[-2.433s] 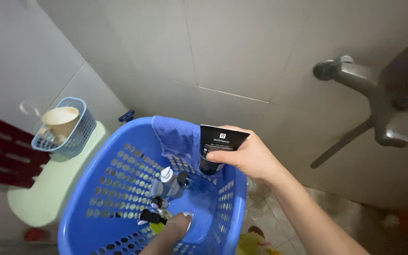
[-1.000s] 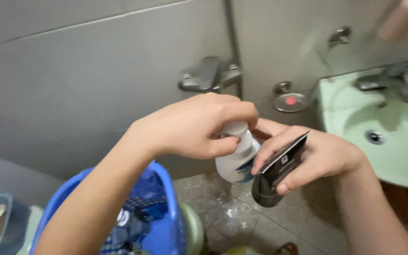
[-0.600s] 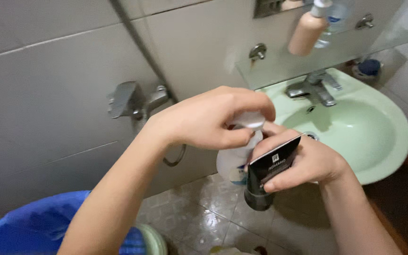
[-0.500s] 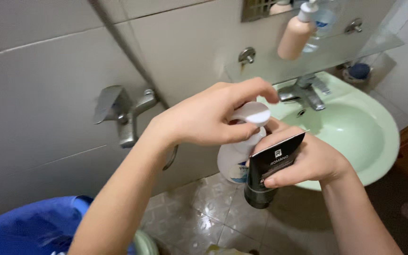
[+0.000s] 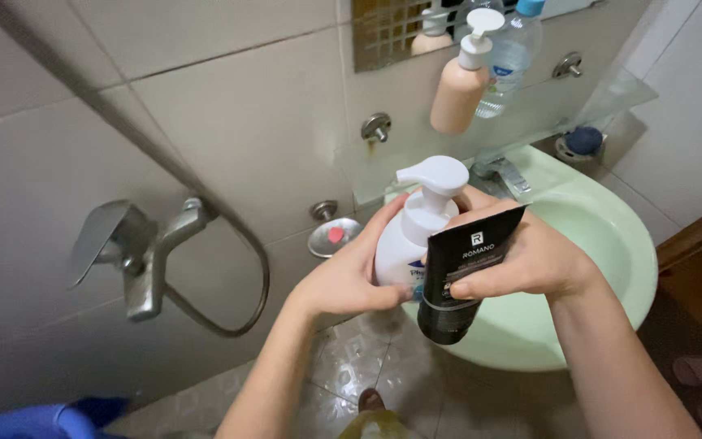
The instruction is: The person moves various personal care items including bottles, tubes, and a cup of toothbrushes from a laundry basket and a sink onto a bathroom glass shelf.
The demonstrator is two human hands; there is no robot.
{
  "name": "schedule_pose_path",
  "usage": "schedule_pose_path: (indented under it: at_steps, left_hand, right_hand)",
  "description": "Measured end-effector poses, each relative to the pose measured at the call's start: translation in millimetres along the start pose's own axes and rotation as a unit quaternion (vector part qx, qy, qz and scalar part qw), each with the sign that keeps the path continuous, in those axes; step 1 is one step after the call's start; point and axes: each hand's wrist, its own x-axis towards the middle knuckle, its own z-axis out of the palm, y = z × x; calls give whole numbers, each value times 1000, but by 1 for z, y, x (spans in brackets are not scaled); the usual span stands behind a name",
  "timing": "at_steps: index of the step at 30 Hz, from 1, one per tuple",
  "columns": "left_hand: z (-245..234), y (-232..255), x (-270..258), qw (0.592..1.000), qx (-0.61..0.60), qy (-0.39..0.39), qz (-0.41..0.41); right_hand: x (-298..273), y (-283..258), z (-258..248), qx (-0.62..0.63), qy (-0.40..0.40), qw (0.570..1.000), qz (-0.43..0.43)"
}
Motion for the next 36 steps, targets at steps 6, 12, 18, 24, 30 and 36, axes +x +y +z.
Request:
schedule_pose_path:
  at_steps: [6,12,18,24,30,36]
  left_hand:
    - [-21,-1,49,996,80,31,12]
    - [-37,-17,95,993,-38,81,73]
    - [-54,-23,129,980,42,184,56]
    - [-51,-31,152,971,86,214,60]
    - [-37,-37,170,956,124,264,39]
    - [-27,-37,175,951,112,287,17]
  right_hand:
    - [31,8,-36,15,28,996,78]
    - [52,-6,-74,76,54,994,-59]
    - [37,18,-162,-10,370,928,31]
    - [63,83,-241,-162,555,803,149]
    - [91,138,-272,-216,554,783,182]
    - [99,158,-269,-148,495,845,138]
